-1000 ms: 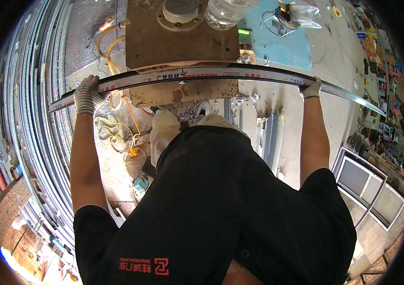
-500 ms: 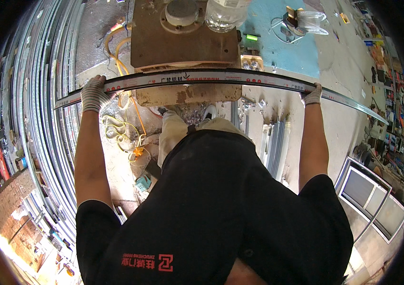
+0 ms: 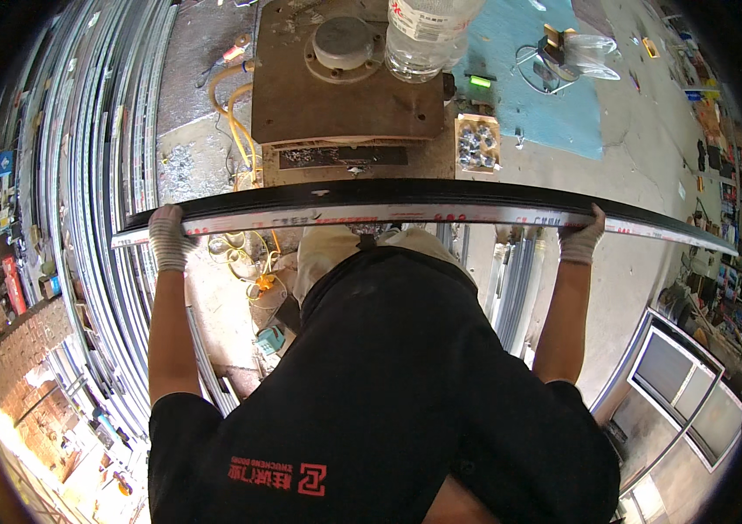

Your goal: The person measures a long metal profile with a tape measure and marks it with a marker. They then carry the profile to a cutting machine, align it, and prepare it for cutting. The person handles the profile with gloved hands throughout.

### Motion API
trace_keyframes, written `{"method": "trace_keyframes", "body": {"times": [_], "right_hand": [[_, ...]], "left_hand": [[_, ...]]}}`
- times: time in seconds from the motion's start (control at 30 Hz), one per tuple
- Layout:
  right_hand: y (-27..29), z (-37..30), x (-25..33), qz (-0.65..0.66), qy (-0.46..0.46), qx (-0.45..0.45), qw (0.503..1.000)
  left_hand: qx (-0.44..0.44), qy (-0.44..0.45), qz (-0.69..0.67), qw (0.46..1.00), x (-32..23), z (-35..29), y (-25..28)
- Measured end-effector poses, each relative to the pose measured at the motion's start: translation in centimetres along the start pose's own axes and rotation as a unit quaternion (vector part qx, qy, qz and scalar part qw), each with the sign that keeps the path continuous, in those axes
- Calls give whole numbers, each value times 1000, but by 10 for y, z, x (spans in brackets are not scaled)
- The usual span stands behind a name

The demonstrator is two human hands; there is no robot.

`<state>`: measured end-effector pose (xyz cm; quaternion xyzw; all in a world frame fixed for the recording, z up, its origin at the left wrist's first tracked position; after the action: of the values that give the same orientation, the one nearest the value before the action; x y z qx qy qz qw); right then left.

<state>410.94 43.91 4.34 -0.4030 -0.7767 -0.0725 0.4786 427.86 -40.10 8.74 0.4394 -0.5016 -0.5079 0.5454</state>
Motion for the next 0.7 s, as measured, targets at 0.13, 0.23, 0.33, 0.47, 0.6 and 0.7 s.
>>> {"method": "trace_keyframes", "body": {"times": [0.13, 0.23, 0.33, 0.47, 0.6, 0.7], "right_hand": [[-33, -85, 18, 66, 35, 7, 997], [-40, -132, 32, 124, 61, 62, 989], [-16, -139, 99, 90, 168, 6, 982], [-4, -145, 198, 50, 249, -31, 967], [-41, -199, 182, 29, 285, -63, 956], [-78, -259, 129, 26, 284, -26, 958]], "left_hand": [[-86, 49, -6, 995, 55, -40, 22], [-131, 39, -10, 990, 103, -75, 33], [-89, 87, 40, 991, 161, -112, 11], [-67, 374, -329, 865, 247, -170, -58], [-265, 518, -665, 469, 283, -199, -95], [-261, 442, -641, 571, 289, -178, -63]]}}
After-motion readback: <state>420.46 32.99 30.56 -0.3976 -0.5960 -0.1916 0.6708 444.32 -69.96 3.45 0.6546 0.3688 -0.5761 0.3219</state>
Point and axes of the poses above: each hand's wrist, its own z-axis towards the middle knuckle, its own y-axis out of the back of the hand, x = y × z, the point moved 6 cm from there along z, towards the middle knuckle, and after that the axes turned 2 degrees about -x, right-handed, at the moved point
